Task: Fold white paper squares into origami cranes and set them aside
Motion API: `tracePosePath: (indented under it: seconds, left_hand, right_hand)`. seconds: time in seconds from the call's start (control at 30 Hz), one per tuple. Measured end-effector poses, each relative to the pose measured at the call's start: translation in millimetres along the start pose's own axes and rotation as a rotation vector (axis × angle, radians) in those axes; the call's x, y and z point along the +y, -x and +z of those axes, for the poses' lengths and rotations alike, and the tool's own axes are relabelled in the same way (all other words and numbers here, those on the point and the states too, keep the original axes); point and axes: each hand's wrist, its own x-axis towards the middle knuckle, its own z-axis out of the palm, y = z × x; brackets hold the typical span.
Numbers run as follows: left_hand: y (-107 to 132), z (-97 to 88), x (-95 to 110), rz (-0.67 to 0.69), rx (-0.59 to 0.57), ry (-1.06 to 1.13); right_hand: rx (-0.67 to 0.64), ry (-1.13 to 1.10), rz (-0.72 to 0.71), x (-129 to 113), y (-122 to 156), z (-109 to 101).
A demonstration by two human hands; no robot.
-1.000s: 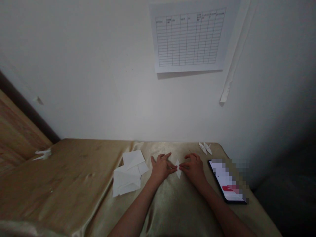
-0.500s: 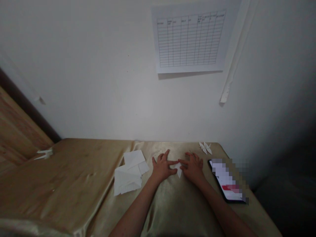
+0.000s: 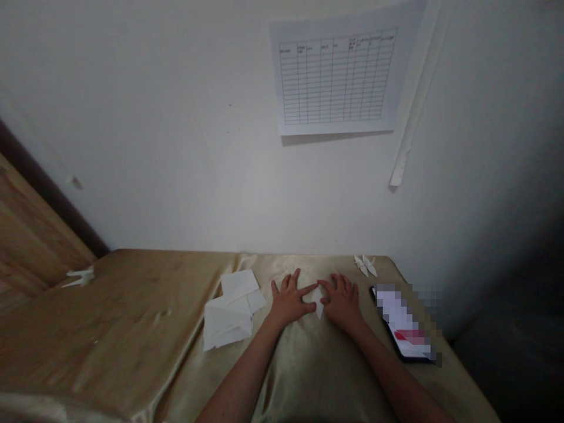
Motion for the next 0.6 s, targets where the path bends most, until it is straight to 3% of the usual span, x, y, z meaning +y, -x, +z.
tracePosePath:
  seconds: [0.6]
  left_hand:
    - [1,1.4,2,0.054,0.114,0.119]
  right_hand:
    - [0.094,-0.128,-0.118,13,-3,-4]
